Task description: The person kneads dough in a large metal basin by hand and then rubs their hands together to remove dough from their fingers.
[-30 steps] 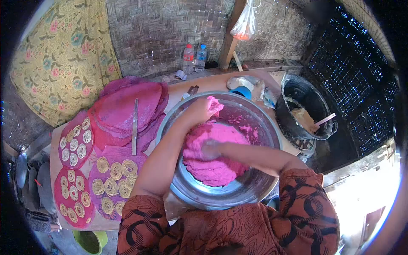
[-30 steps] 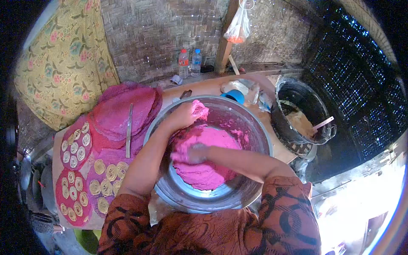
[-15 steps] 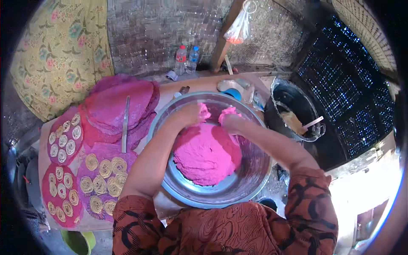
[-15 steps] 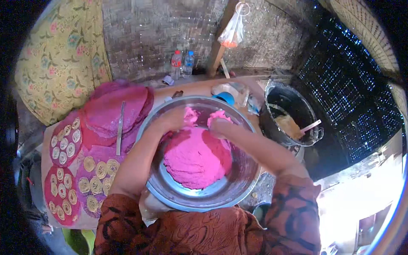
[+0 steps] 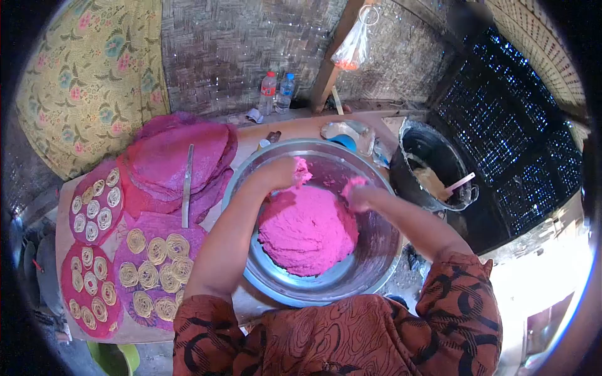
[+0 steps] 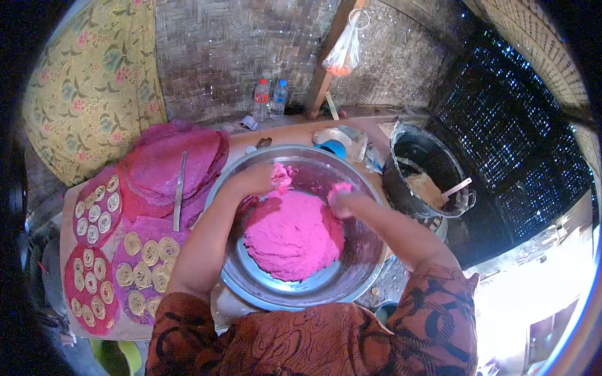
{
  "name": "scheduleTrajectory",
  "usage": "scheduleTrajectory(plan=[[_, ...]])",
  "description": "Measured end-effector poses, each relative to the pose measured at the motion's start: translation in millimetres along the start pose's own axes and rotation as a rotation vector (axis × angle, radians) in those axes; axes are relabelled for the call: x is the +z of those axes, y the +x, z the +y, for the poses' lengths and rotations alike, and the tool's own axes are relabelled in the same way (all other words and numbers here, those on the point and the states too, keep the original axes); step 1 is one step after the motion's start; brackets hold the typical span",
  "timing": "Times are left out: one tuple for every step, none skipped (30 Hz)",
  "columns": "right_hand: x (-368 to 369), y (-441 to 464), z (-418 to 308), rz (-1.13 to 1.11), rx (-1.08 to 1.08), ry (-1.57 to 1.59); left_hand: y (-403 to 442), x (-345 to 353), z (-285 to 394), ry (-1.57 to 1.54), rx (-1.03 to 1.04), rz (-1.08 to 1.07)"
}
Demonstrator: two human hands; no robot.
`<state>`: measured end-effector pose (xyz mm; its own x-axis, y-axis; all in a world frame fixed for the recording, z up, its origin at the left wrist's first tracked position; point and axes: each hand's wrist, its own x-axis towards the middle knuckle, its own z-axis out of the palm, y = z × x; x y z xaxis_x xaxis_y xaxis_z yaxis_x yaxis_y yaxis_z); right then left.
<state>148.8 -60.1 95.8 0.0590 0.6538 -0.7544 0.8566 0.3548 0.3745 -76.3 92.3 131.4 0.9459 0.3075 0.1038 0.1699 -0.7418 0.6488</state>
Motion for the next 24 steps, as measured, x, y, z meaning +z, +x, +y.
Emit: scheduleTrajectory(plan=[[18,2,-3,0.035,-0.016,0.056,-2,-3,0,0.004,0.001,0.018],[24,2,-4,-0.021,-0.012,0.23,-2,-4,1,0.048,0.051,0.019],[20,1,-1,-0.022,-0.011,0.22,-3,-3,0,0.088,0.098,0.012],[9,-7,2,0.034,-0.057,0.151,0,0,-5,0.111,0.112,0.028],[0,-17,7,0.257,-0.141,0.126,4,2,-10,0.103,0.111,0.035],[-12,-30,12,0.485,-0.214,0.08,7,4,-14,0.01,0.092,-0.012],[-20,-19,20,0.553,-0.052,0.088,9,6,-14,-0.077,0.076,-0.063],[-22,-2,23,0.625,0.114,0.092,8,6,-12,-0.076,0.078,-0.072],[-4,30,24,0.627,0.118,0.098,6,3,-7,-0.072,0.033,-0.099],[20,75,27,0.708,0.122,0.25,5,0,-3,-0.062,-0.013,-0.123],[34,97,25,0.791,0.123,0.401,6,3,-5,-0.051,-0.012,-0.122],[50,94,9,0.845,0.097,0.404,6,9,-11,0.044,0.035,-0.098],[63,89,-2,0.898,0.068,0.404,5,11,-14,0.137,0.079,-0.071],[52,73,-5,0.637,0.142,0.867,3,10,-10,0.191,0.106,-0.097],[42,41,-15,0.321,0.215,1.314,-1,13,-7,0.19,0.1,-0.102],[33,10,-22,0.322,0.21,1.318,-3,14,-4,0.14,0.091,-0.097],[19,-21,-22,0.183,0.135,1.047,-2,10,-3,0.1,0.086,-0.084],[5,-31,-16,0.118,0.111,0.899,3,11,-6,0.092,0.091,-0.097],[-10,-42,-11,0.059,0.079,0.75,5,6,-7,0.096,0.094,-0.082],[-21,-42,-11,-0.012,0.213,0.882,7,7,-6,0.032,0.131,-0.058],[-23,-42,-12,-0.086,0.35,1.021,8,9,-4,-0.032,0.169,-0.042],[29,-2,-6,0.427,0.154,0.531,8,7,1,-0.037,0.175,-0.054],[53,38,0,0.42,0.157,0.543,5,1,8,-0.104,0.159,-0.034],[67,74,5,0.494,0.135,0.596,3,-5,10,-0.167,0.138,-0.008]])
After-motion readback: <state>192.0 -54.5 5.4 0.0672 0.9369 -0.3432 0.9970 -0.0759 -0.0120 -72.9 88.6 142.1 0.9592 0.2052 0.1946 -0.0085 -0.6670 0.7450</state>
